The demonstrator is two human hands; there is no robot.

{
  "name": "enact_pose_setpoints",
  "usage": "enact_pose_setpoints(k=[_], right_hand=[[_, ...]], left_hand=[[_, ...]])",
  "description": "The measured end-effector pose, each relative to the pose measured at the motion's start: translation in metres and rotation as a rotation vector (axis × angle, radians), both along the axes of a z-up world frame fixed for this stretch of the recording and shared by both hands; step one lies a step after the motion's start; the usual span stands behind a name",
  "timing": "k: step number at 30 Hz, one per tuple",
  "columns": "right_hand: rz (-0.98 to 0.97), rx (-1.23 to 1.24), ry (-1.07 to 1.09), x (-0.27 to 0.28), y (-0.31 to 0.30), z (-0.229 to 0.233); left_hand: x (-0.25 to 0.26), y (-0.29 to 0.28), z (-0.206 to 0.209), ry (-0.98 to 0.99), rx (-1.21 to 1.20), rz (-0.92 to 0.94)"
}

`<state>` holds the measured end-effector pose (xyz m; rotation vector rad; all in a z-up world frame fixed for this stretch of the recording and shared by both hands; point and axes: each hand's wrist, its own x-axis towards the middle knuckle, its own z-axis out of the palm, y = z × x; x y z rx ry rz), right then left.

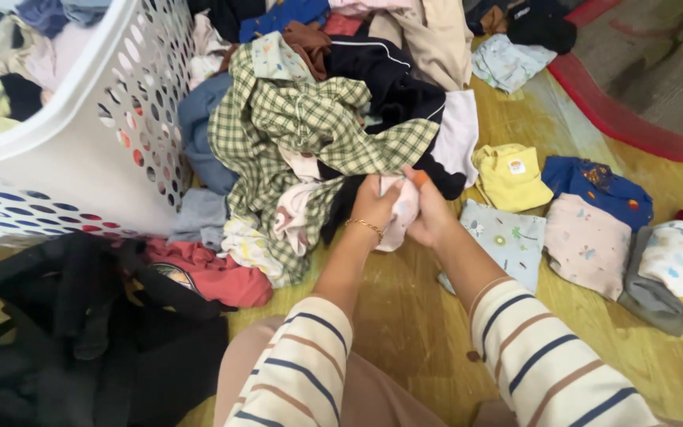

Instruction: Folding various items of clothing on the floor and sorting them into piles.

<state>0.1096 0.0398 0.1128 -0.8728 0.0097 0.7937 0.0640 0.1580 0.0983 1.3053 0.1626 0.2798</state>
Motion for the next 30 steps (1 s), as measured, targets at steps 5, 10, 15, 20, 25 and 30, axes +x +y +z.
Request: enact_pose_setpoints(k=[5,10,15,20,25,30], right_hand=[[-0.092,0.143,0.086,0.018,-0.012,0.028],[-0.195,-0.004,-0.156,0.025,-0.018,0.094],[-0.170,-0.346,-0.467,0.016,-0.008,0.127],[-0.369,-0.469,-0.803,0.023,0.000,0.104],[-0.681,-0.737,-1.174,0.031,-0.020,0.121],[-0.790,-0.637,-1.014,0.026,-0.045,0.174]], left_hand=[[0.008,0.013,0.019,-0.096,0.024,0.001],[0.019,0.041,0.105,-0.255,-0.077,-0.012],[0.032,0.045,0.174,-0.438,0.296,-0.073],[0.007,0.035,0.236,-0.466,0.053,-0.096],[-0.045,0.055,0.342,-0.614,-0.125,-0.171],[-0.042,0.091,0.348,-0.665,-0.149,-0.111]])
